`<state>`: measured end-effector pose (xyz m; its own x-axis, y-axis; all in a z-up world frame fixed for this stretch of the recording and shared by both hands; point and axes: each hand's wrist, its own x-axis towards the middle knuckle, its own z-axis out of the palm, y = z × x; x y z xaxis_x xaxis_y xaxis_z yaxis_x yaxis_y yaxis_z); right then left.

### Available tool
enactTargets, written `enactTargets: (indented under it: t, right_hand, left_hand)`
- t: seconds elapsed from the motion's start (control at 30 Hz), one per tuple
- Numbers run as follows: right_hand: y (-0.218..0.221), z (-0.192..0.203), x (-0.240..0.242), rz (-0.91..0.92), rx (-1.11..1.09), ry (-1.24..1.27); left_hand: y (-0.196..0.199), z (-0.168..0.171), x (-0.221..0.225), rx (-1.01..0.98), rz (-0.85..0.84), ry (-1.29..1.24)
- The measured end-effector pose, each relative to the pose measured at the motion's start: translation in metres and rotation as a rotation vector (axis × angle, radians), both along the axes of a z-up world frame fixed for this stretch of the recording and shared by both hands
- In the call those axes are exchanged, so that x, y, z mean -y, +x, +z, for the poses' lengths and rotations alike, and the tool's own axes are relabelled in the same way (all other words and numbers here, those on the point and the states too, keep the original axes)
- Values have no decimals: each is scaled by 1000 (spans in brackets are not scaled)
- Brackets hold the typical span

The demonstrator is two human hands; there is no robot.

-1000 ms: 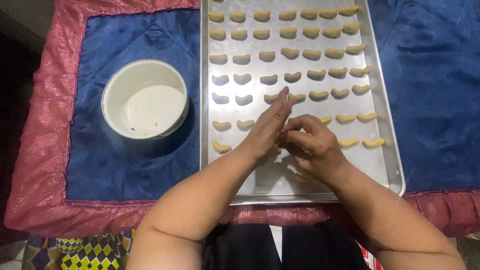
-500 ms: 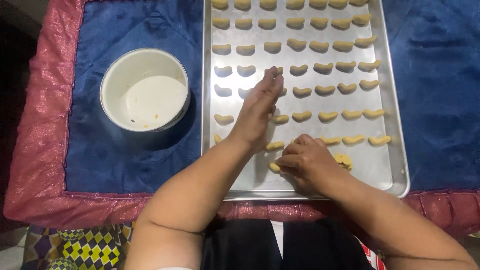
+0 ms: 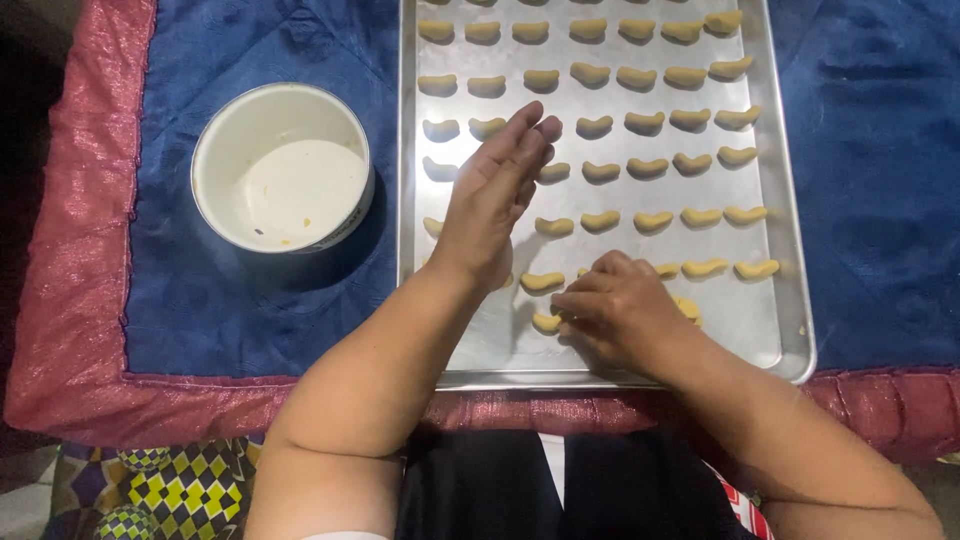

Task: Shaping individual dough pieces into crescent shapes, arranging them on a baking sheet, and placing the sheet into a commercial oven.

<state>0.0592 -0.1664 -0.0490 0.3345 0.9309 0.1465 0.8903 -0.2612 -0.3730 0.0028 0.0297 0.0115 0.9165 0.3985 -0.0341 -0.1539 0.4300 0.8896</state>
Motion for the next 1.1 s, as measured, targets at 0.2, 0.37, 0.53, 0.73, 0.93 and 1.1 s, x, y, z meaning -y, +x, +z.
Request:
enactTargets:
  t: [0.2, 0.37, 0.53, 0.73, 0.93, 1.1]
  right_hand:
    - [-13, -14, -6, 56, 57, 102]
    - [-16, -9, -9, 71, 20, 94]
    - [12, -6, 13, 87, -25, 88]
    - [37, 2, 67, 45, 19, 40]
    - [15, 3, 65, 3, 62, 1]
    - [1, 7, 51, -34, 109, -38]
  left_hand:
    - [6, -13, -2, -15, 2, 4]
    - [8, -16, 0, -36, -21, 23]
    - [10, -21, 5, -59, -29, 62]
    - [16, -27, 9, -63, -45, 78]
    - [21, -35, 13, -78, -57, 116]
    - [23, -40, 12, -88, -63, 153]
